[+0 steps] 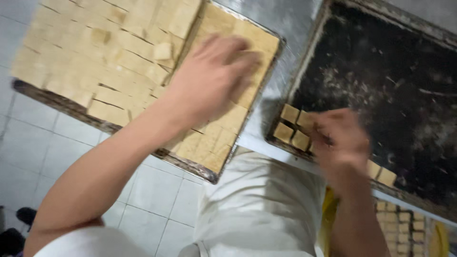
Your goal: The person picks up square dough pieces from a tray and places them onto another tray by hand, arranging them in rows.
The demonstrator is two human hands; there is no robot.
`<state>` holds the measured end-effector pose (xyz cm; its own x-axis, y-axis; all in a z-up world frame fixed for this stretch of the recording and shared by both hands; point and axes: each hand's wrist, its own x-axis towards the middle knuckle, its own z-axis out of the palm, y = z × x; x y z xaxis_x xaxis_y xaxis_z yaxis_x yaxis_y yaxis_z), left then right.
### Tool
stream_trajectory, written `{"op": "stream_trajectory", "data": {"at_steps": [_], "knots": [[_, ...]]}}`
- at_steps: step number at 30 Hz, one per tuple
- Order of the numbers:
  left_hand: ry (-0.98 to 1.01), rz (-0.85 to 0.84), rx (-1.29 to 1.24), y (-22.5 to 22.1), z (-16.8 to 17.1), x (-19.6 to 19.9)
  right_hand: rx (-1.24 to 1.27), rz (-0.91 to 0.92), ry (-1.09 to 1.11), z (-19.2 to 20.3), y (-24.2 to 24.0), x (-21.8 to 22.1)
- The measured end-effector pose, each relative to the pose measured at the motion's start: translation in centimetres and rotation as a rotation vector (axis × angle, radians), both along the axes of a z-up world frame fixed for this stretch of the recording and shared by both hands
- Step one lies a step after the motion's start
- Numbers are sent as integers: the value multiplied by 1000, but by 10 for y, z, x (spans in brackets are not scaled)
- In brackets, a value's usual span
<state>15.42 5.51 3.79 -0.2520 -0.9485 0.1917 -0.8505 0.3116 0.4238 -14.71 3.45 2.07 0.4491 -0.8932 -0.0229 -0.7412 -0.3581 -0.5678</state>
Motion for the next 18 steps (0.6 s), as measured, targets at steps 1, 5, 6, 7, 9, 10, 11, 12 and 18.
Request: {"op": "stream_trajectory", "data": {"at_steps": [1,5,6,7,9,10,11,12,18], "knots": [[-84,31,-3,11,3,15,24,92,-132,-4,5,16],[-428,-10,-66,47,-4,36,-187,332,-230,-13,13,83],[-462,1,-83,53,-6,36,-190,343,-193,-14,13,98],[-495,16,-101,58,-9,37,-195,356,-155,-13,14,111],[-438,31,-21,62,-12,39,-169,349,-106,-11,17,127],[-407,40,19,64,-14,41,-156,347,-79,-11,17,132],[-409,38,7,64,-15,43,-141,342,-83,-11,16,135],[-411,36,-5,63,-17,46,-126,336,-87,-12,14,136],[-456,30,-81,62,-18,58,-47,417,-149,-20,4,146]]}}
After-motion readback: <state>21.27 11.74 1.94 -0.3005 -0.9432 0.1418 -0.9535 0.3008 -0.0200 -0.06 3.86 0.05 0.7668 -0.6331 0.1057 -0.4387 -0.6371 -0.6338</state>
